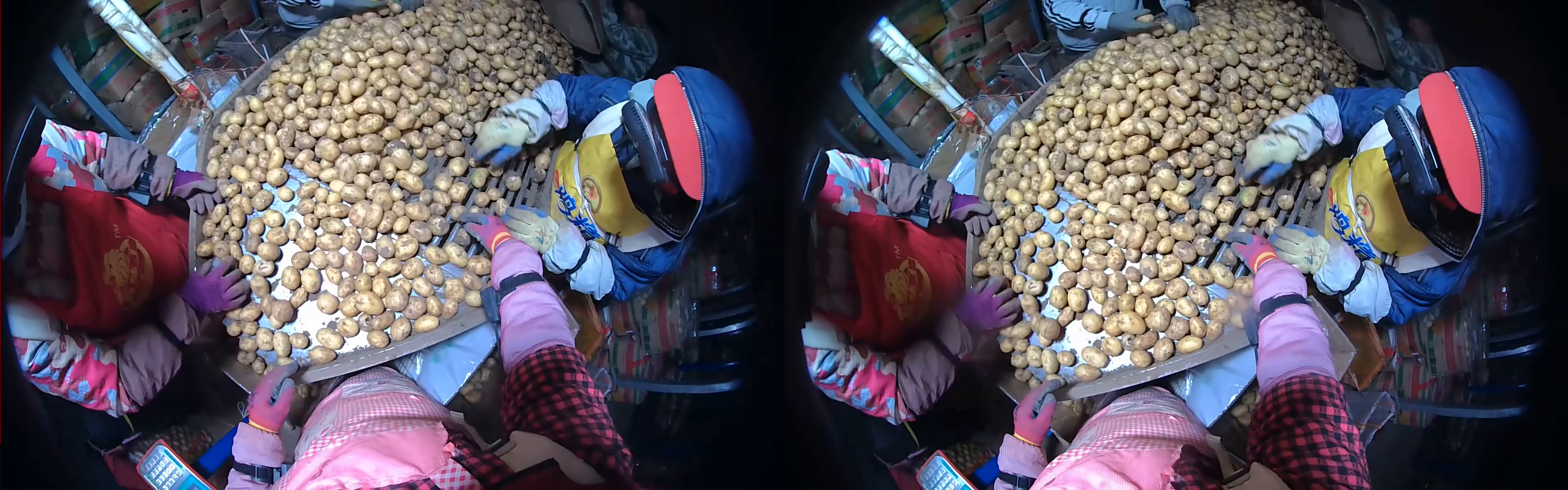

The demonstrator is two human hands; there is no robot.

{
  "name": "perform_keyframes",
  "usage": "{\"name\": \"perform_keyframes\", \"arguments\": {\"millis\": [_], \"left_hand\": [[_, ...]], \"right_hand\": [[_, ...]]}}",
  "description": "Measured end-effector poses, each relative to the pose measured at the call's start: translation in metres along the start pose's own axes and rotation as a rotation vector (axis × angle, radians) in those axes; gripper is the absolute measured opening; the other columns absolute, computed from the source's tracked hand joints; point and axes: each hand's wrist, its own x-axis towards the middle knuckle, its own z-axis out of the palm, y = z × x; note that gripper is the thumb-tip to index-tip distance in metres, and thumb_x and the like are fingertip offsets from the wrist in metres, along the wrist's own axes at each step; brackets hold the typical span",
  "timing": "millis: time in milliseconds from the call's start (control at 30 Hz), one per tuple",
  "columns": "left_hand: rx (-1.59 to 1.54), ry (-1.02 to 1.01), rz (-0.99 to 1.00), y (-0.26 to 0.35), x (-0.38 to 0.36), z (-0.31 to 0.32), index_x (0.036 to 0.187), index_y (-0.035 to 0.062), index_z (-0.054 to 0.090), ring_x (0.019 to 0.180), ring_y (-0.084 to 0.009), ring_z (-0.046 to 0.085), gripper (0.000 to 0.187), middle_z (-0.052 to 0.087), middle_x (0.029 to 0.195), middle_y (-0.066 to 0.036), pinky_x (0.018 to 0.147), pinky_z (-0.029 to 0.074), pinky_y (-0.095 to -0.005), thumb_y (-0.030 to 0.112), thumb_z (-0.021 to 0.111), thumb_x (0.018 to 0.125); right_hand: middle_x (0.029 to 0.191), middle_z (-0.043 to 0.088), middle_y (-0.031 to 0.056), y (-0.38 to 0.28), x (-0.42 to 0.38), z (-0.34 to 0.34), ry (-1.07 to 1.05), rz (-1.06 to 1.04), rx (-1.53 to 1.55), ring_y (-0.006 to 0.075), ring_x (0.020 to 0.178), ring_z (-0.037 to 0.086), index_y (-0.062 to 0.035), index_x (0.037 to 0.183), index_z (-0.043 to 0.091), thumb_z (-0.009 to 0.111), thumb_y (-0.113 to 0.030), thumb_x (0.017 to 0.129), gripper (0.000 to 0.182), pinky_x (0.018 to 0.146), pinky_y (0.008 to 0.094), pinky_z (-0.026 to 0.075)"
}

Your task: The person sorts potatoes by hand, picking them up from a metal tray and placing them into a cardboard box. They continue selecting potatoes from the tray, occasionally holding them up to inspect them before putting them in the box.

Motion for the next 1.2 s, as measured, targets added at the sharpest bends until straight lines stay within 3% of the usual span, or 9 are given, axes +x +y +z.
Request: {"name": "perform_keyframes", "arguments": {"millis": [133,200,233,267,333,400,900,1033,1200], "left_hand": [[0.002,0.034,0.037,-0.007,-0.005,-0.001,0.12,0.001,0.063,0.111,-0.0226,0.063,0.036,0.067,0.116,-0.015,0.096,0.046,-0.0344,0.011,0.063,0.085],[0.011,0.05,0.082,-0.013,-0.007,0.0,0.121,0.0013,0.063,0.099,-0.0181,0.065,0.036,0.069,0.11,-0.012,0.089,0.05,-0.0321,0.012,0.063,0.086],[-0.027,0.013,-0.004,-0.011,-0.007,0.0,0.119,0.0013,0.064,0.105,-0.0223,0.064,0.036,0.068,0.113,-0.014,0.093,0.048,-0.034,0.012,0.064,0.085],[-0.067,-0.032,-0.091,-0.01,-0.008,0.002,0.118,0.0012,0.065,0.11,-0.0265,0.063,0.035,0.067,0.116,-0.015,0.097,0.047,-0.0358,0.013,0.066,0.085],[-0.074,-0.028,-0.092,-0.012,-0.006,0.009,0.119,0.0026,0.065,0.098,-0.0228,0.067,0.035,0.068,0.111,-0.014,0.088,0.051,-0.0328,0.014,0.066,0.085],[-0.066,-0.036,-0.062,0.004,-0.001,0.01,0.122,0.0042,0.064,0.075,-0.0081,0.059,0.037,0.069,0.102,-0.004,0.07,0.05,-0.0255,0.012,0.062,0.086],[-0.092,-0.108,-0.092,-0.004,0.005,0.005,0.12,0.0037,0.064,0.097,-0.0208,0.066,0.037,0.067,0.113,-0.013,0.086,0.051,-0.0315,0.012,0.065,0.085],[-0.063,-0.057,-0.109,-0.012,-0.005,0.0,0.119,0.0038,0.065,0.106,-0.0255,0.065,0.036,0.067,0.114,-0.014,0.092,0.049,-0.0345,0.012,0.065,0.084],[-0.074,-0.04,-0.006,-0.012,-0.009,0.003,0.119,0.0044,0.064,0.105,-0.0251,0.065,0.035,0.067,0.114,-0.014,0.092,0.049,-0.0344,0.012,0.065,0.084]], "right_hand": [[0.117,0.067,0.0123,-0.053,-0.022,0.007,0.259,0.003,0.148,0.0227,0.107,0.064,-0.0084,0.12,0.065,0.06,-0.023,0.088,0.035,0.094,0.0311,0.047],[0.126,0.061,0.0101,-0.07,-0.027,0.042,-0.044,-0.066,0.818,0.0189,0.114,0.057,-0.0016,0.131,0.054,0.053,-0.018,0.094,0.04,0.097,0.0308,0.045],[0.132,0.056,0.0094,-0.058,-0.017,0.071,0.027,-0.598,0.001,0.019,0.119,0.053,-0.0027,0.132,0.054,0.053,-0.018,0.094,0.04,0.103,0.0337,0.04],[0.138,0.051,0.011,-0.084,-0.028,0.114,-0.178,-0.256,0.284,0.028,0.128,0.046,-0.0035,0.134,0.052,0.057,-0.026,0.092,0.048,0.108,0.041,0.036],[0.142,0.045,0.0194,-0.141,-0.088,0.162,0.249,-0.459,-0.443,0.0401,0.137,0.032,-0.0047,0.136,0.048,0.062,-0.039,0.086,0.062,0.112,0.0481,0.028],[0.145,0.04,0.0203,-0.137,-0.101,0.176,0.17,-0.467,-0.375,0.0402,0.136,0.032,-0.0069,0.139,0.045,0.062,-0.039,0.086,0.063,0.114,0.0497,0.024],[0.136,0.049,0.0156,-0.127,-0.105,0.163,0.206,-0.628,-0.184,0.0371,0.126,0.043,-0.0141,0.13,0.056,0.069,-0.042,0.077,0.06,0.108,0.0467,0.033],[0.133,0.05,0.0155,-0.078,-0.079,0.105,0.544,-0.25,-0.399,0.0358,0.127,0.043,-0.012,0.122,0.06,0.07,-0.034,0.077,0.051,0.106,0.0488,0.035],[0.151,0.033,0.0148,-0.086,-0.032,0.065,0.349,0.123,-0.674,0.0375,0.141,0.025,-0.0197,0.134,0.054,0.074,-0.045,0.073,0.069,0.113,0.0502,0.024]]}}
